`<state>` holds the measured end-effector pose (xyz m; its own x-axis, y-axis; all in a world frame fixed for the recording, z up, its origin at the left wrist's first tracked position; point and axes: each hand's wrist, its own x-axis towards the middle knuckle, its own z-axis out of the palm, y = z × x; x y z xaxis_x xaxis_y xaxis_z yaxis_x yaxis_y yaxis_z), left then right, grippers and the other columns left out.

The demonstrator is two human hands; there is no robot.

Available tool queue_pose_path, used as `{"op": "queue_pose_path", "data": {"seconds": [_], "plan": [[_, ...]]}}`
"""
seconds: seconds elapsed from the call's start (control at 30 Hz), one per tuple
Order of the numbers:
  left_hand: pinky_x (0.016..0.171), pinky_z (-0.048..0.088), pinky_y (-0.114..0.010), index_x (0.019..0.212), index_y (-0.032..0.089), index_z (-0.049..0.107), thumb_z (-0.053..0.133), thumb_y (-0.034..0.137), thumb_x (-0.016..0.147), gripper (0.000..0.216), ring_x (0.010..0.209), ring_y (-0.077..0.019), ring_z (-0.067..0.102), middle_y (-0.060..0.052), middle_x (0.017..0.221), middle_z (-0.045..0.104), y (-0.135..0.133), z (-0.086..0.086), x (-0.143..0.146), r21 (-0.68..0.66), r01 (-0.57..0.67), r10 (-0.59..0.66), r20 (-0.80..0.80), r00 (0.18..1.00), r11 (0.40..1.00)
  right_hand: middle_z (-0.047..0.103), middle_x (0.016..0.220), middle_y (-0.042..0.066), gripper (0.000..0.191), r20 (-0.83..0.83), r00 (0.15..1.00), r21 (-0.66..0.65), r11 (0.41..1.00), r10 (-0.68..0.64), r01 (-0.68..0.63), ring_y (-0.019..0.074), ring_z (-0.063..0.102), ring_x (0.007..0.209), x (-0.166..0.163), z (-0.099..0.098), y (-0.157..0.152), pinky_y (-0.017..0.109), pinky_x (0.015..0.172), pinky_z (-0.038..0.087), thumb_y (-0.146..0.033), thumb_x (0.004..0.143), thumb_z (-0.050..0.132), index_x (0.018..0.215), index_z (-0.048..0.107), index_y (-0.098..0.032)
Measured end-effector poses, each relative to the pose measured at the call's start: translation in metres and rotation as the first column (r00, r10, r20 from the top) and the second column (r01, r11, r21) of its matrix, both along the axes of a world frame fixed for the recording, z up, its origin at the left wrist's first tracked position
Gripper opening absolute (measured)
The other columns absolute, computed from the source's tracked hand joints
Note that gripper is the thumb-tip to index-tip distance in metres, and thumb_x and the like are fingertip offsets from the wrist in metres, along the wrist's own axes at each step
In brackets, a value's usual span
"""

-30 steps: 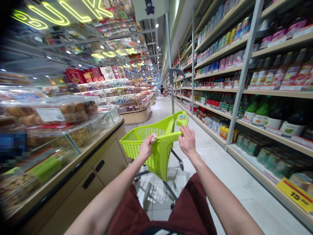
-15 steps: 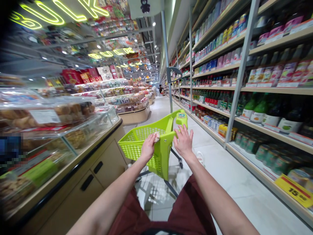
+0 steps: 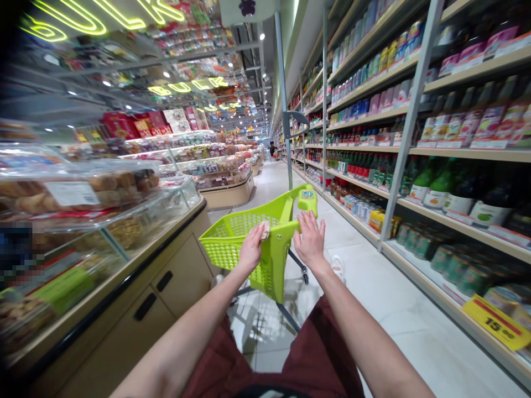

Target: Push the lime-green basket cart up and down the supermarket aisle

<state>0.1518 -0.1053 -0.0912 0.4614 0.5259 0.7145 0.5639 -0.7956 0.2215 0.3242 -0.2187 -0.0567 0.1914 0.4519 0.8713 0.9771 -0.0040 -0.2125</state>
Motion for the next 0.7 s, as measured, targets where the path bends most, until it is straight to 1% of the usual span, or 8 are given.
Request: {"op": "queue_pose_path", "data": {"seconds": [0.07, 0.1, 0.17, 0.27, 0.37, 0.47, 0.6, 0.7], "plan": [[0.102, 0.037, -0.042, 0.125, 0.018, 0.043, 0.035, 0.006, 0.079, 0.049, 0.12, -0.0184, 0.042, -0.01, 0.127, 0.049, 0.003, -0.001, -0.002, -0.035, -0.022, 0.024, 0.048, 0.999, 0.999, 0.043, 0.131, 0.01, 0.044, -0.013, 1.0, 0.014, 1.0, 0.0, 0.001, 0.0229, 0.029, 0.128, 0.0, -0.002, 0.001, 0.051, 0.102, 0.018, -0.022, 0.08, 0.039, 0.123, 0.044, -0.017], [0.101, 0.037, -0.042, 0.125, 0.018, 0.043, 0.034, 0.006, 0.079, 0.048, 0.12, -0.0182, 0.042, -0.01, 0.127, 0.05, 0.001, 0.001, 0.001, -0.035, -0.011, 0.014, 0.066, 0.998, 0.999, 0.042, 0.131, 0.01, 0.045, -0.02, 1.0, 0.02, 1.0, -0.002, 0.002, 0.0229, 0.029, 0.128, 0.0, -0.002, 0.002, 0.051, 0.102, 0.019, -0.022, 0.08, 0.039, 0.124, 0.044, -0.017], [0.101, 0.037, -0.041, 0.125, 0.018, 0.044, 0.034, 0.007, 0.08, 0.047, 0.121, -0.0178, 0.042, -0.01, 0.127, 0.05, -0.01, 0.012, 0.016, 0.002, 0.056, -0.056, 0.067, 0.996, 0.998, 0.042, 0.131, 0.01, 0.045, -0.029, 1.0, 0.025, 1.0, -0.002, 0.003, 0.023, 0.029, 0.128, 0.0, -0.003, 0.002, 0.051, 0.103, 0.019, -0.022, 0.08, 0.039, 0.125, 0.043, -0.017], [0.103, 0.034, -0.042, 0.125, 0.018, 0.044, 0.036, 0.011, 0.083, 0.044, 0.123, -0.0181, 0.038, -0.01, 0.13, 0.047, -0.033, 0.035, 0.046, 0.111, 0.228, -0.225, -0.034, 0.974, 0.967, 0.042, 0.132, 0.01, 0.046, -0.033, 0.999, 0.02, 1.0, 0.006, -0.005, 0.0232, 0.029, 0.128, 0.002, -0.003, 0.002, 0.049, 0.103, 0.02, -0.022, 0.079, 0.039, 0.124, 0.044, -0.016], [0.103, 0.034, -0.043, 0.125, 0.019, 0.044, 0.037, 0.014, 0.084, 0.042, 0.125, -0.0197, 0.036, -0.011, 0.131, 0.045, -0.043, 0.048, 0.06, 0.159, 0.282, -0.267, -0.109, 0.957, 0.946, 0.041, 0.132, 0.01, 0.047, -0.056, 0.998, 0.011, 1.0, 0.012, -0.011, 0.0227, 0.029, 0.128, 0.006, -0.002, 0.001, 0.048, 0.103, 0.021, -0.02, 0.078, 0.038, 0.124, 0.043, -0.015], [0.102, 0.035, -0.042, 0.125, 0.017, 0.043, 0.036, 0.011, 0.083, 0.043, 0.124, -0.0199, 0.038, -0.012, 0.131, 0.045, -0.034, 0.043, 0.049, 0.146, 0.226, -0.21, -0.12, 0.97, 0.963, 0.041, 0.133, 0.01, 0.046, -0.071, 0.997, 0.005, 1.0, 0.015, -0.015, 0.0223, 0.03, 0.127, 0.01, -0.004, -0.002, 0.048, 0.103, 0.022, -0.021, 0.079, 0.038, 0.125, 0.042, -0.015], [0.101, 0.036, -0.042, 0.124, 0.015, 0.045, 0.034, 0.007, 0.082, 0.044, 0.122, -0.0199, 0.04, -0.013, 0.128, 0.048, -0.021, 0.033, 0.032, 0.123, 0.123, -0.114, -0.079, 0.99, 0.985, 0.039, 0.134, 0.01, 0.048, -0.086, 0.996, 0.017, 1.0, 0.02, -0.019, 0.0217, 0.029, 0.128, 0.011, -0.007, -0.002, 0.047, 0.103, 0.022, -0.022, 0.08, 0.038, 0.127, 0.04, -0.015], [0.102, 0.035, -0.042, 0.124, 0.017, 0.045, 0.035, 0.01, 0.083, 0.043, 0.123, -0.0196, 0.039, -0.012, 0.129, 0.047, -0.032, 0.038, 0.041, 0.178, 0.173, -0.161, -0.079, 0.984, 0.969, 0.038, 0.135, 0.011, 0.05, -0.107, 0.994, 0.03, 0.999, 0.02, -0.016, 0.0214, 0.029, 0.128, 0.008, -0.008, -0.002, 0.046, 0.103, 0.023, -0.022, 0.079, 0.038, 0.128, 0.038, -0.015]]}}
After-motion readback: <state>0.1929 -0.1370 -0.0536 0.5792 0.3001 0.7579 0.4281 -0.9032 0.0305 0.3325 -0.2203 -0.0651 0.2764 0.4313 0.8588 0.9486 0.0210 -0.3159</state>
